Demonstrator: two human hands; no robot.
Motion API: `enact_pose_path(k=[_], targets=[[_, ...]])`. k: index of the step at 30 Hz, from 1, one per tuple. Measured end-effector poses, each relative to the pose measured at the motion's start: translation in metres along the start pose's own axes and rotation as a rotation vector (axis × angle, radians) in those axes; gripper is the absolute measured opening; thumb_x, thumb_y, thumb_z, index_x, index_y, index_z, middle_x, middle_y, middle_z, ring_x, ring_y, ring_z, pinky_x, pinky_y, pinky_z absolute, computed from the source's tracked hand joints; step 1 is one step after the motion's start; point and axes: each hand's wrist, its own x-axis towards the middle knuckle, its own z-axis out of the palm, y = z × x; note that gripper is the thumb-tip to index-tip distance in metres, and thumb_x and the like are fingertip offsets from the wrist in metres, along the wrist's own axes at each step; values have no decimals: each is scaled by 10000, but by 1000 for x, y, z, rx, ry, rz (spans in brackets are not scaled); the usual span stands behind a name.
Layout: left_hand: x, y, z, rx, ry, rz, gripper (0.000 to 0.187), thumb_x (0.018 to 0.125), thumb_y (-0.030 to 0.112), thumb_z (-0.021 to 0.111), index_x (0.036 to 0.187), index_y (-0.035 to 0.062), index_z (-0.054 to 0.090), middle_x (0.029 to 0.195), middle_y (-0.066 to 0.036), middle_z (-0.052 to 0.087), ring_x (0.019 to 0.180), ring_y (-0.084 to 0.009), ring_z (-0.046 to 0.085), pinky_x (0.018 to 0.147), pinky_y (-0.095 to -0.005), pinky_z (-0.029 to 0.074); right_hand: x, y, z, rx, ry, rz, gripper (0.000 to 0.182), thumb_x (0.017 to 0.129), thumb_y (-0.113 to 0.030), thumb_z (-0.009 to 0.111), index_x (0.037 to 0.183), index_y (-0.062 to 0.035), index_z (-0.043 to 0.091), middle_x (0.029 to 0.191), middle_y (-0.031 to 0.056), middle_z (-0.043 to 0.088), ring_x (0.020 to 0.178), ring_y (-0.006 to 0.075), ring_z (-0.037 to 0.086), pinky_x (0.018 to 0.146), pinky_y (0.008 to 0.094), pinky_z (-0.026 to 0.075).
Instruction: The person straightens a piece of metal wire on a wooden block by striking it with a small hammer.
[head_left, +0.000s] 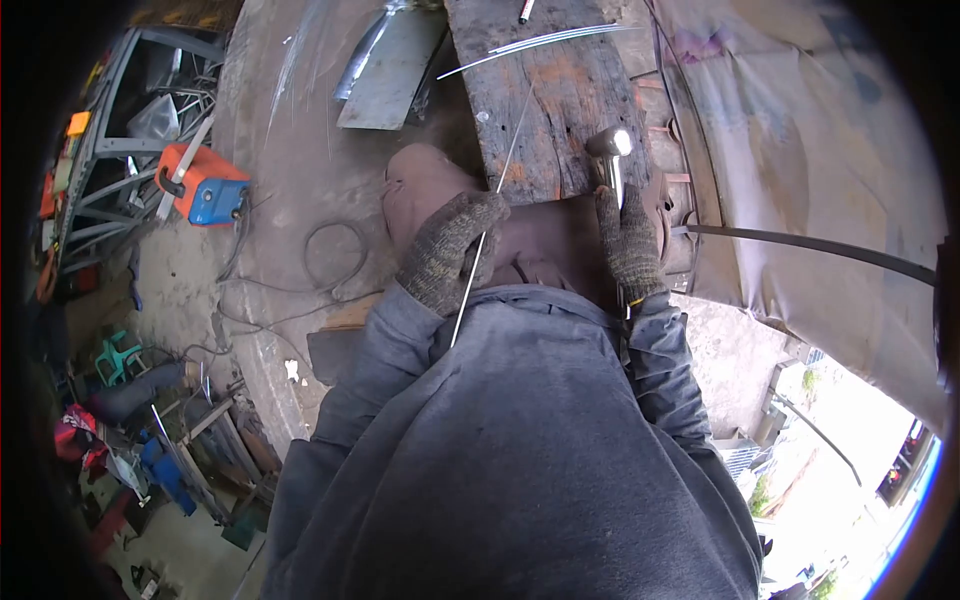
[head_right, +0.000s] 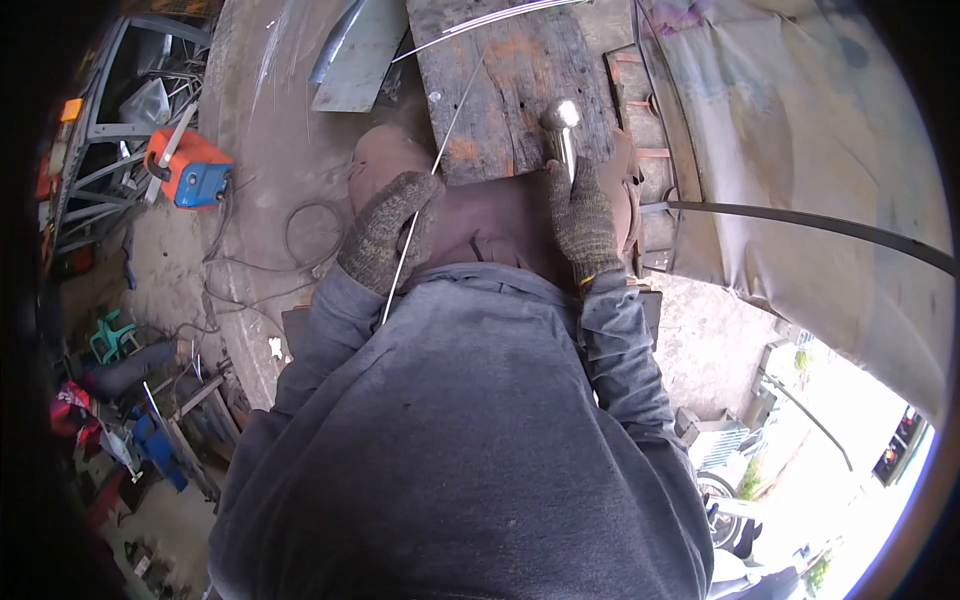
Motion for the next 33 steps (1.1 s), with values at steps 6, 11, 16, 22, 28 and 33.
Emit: enact_pose_path(k=[6, 11, 16, 22, 28, 33], targets=[[64, 14, 29, -1560, -38, -933, 129, 964, 210, 625, 1006, 91, 651, 767, 16, 606, 613, -47, 537, 457, -214, 409, -5, -9, 3, 266, 46, -10, 373, 1000, -349, 546, 1153, -9, 551, 876, 222, 670, 806, 365, 675, 691, 442, 500], [90, 37, 43, -1639, 68, -932, 139, 970, 191, 614, 1002, 61, 650, 787, -2, 610, 645, -72, 567, 483, -212, 444, -2, -7, 8, 52, 86, 80, 290, 975, -277, 622, 1106, -18, 615, 813, 137, 665, 716, 208, 645, 616, 343, 478], [108, 39, 51, -1662, 146, -977, 146, 974, 175, 606, 1014, 39, 641, 809, -21, 614, 686, -103, 595, 550, -226, 513, -6, -21, -4, 65, 59, 29, 263, 984, -233, 597, 1128, -14, 606, 878, 150, 675, 775, 241, 656, 664, 346, 486], [120, 46, 56, -1739, 6, -849, 143, 977, 176, 604, 986, 35, 628, 788, -29, 612, 670, -115, 598, 585, -220, 529, -7, -5, 5, 177, 80, -33, 331, 1005, -330, 543, 1148, -31, 534, 962, 254, 650, 903, 424, 649, 745, 473, 486], [122, 44, 58, -1735, 40, -839, 144, 975, 184, 609, 964, 43, 632, 781, -24, 610, 633, -112, 567, 544, -217, 488, -7, -6, 2, 104, 29, 25, 362, 975, -247, 588, 1237, -5, 525, 1067, 219, 646, 995, 351, 637, 825, 409, 492], [122, 42, 62, -1743, 100, -906, 154, 979, 185, 600, 981, 36, 640, 802, -26, 613, 676, -105, 569, 518, -224, 458, -8, -11, 1, 136, 48, -20, 319, 1014, -279, 538, 1214, -31, 554, 1037, 183, 676, 964, 318, 664, 815, 395, 498]])
